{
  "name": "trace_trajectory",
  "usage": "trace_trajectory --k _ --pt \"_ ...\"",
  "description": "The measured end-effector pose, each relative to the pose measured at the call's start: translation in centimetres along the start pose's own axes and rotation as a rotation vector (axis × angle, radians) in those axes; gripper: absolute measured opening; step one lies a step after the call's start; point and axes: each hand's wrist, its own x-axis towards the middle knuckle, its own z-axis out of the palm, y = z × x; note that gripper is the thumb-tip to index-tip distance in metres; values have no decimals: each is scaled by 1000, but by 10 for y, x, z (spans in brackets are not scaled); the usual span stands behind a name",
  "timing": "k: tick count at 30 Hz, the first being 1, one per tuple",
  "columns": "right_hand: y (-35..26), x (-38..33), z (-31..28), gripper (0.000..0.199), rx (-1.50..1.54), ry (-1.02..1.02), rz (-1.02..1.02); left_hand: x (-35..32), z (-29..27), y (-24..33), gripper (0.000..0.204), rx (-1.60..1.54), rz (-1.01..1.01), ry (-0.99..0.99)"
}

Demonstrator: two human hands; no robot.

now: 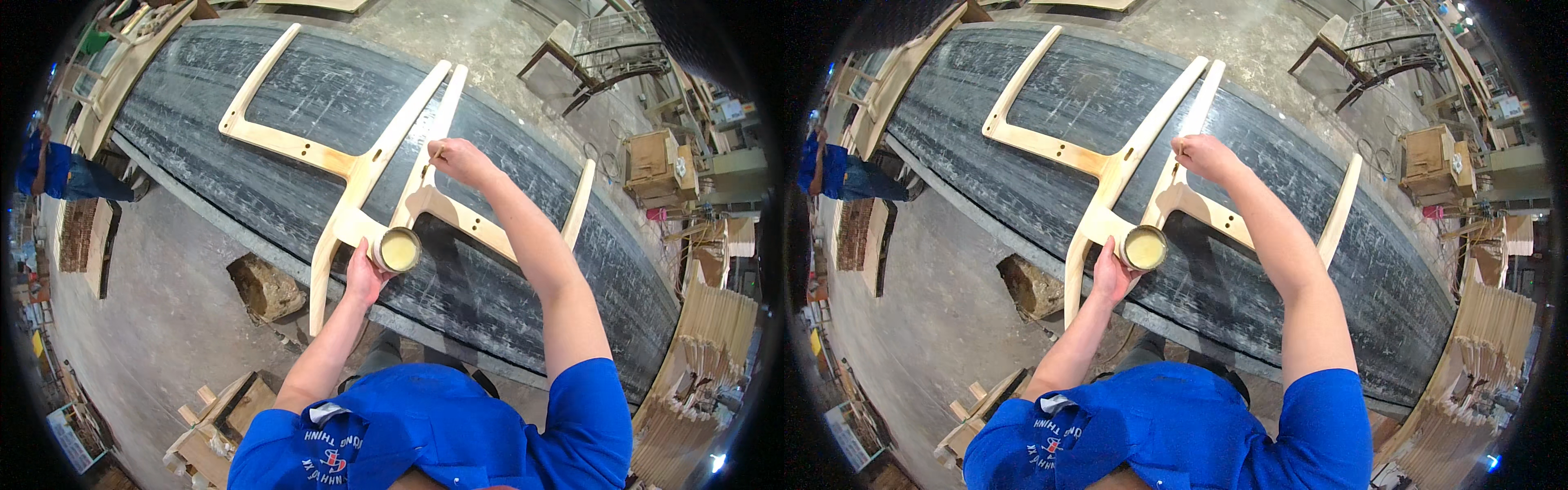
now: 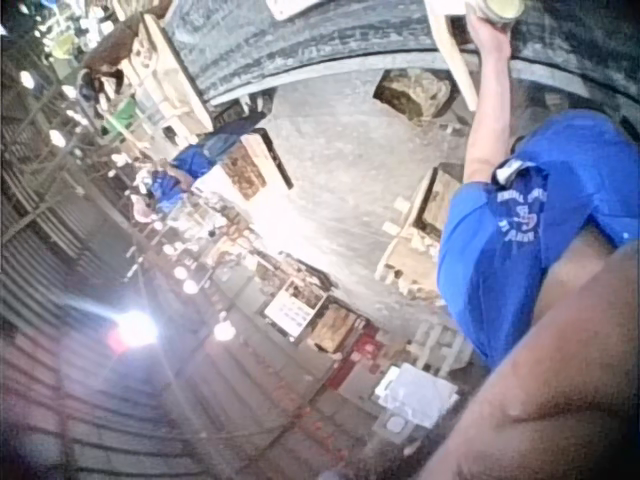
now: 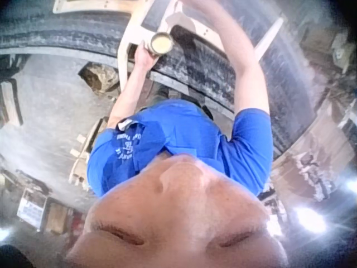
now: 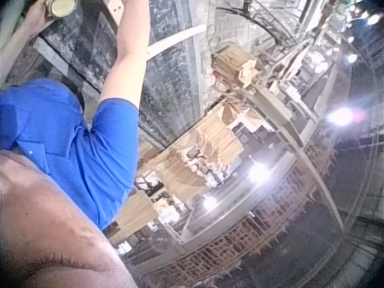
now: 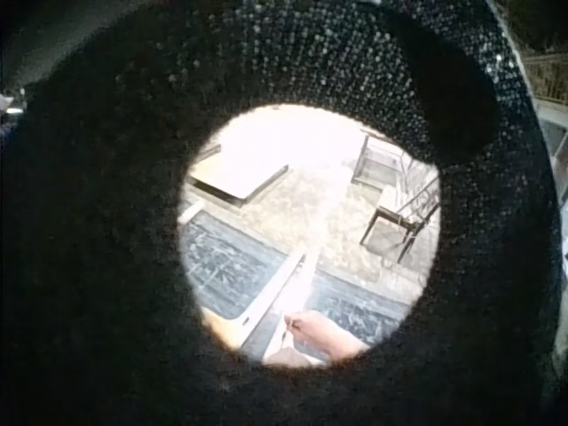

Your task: The person applies a yellowish liquid to the edges and holes of wooden chair leg frames using a small brush and a container. The person repeatedly dips the brush into the container and applies the liquid to multiple frames laid out on a workbench, then places each treated frame onto a nearby rack.

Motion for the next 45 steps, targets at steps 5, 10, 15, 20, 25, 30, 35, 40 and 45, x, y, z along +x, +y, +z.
trace_trajectory --k 5,10,15,20,25,30,35,40,45 --pt "-2 -37 -20 12 122 -16 -100 5 11 -3 47 76 109 83" --pt "-38 -104 -23 11 456 335 173 13 29 -8 39 143 292 59" --pt "-75 -166 -16 18 653 527 235 1 55 -26 36 217 349 14" --pt "-60 -202 -3 19 1013 570 477 -14 80 -56 33 291 377 -7" --pt "-42 -242 -1 16 1550 701 578 -31 104 -73 34 189 339 -31" --pt "-42 -267 -9 8 1659 674 505 -32 105 -84 35 160 367 -56" --pt "-38 -278 -2 6 1633 804 544 -23 118 -98 35 98 350 -92" --pt "-28 -275 18 18 1707 917 817 -5 124 -109 36 80 323 -130" --pt "-20 -266 6 19 1546 931 639 12 115 -113 35 40 287 -70"
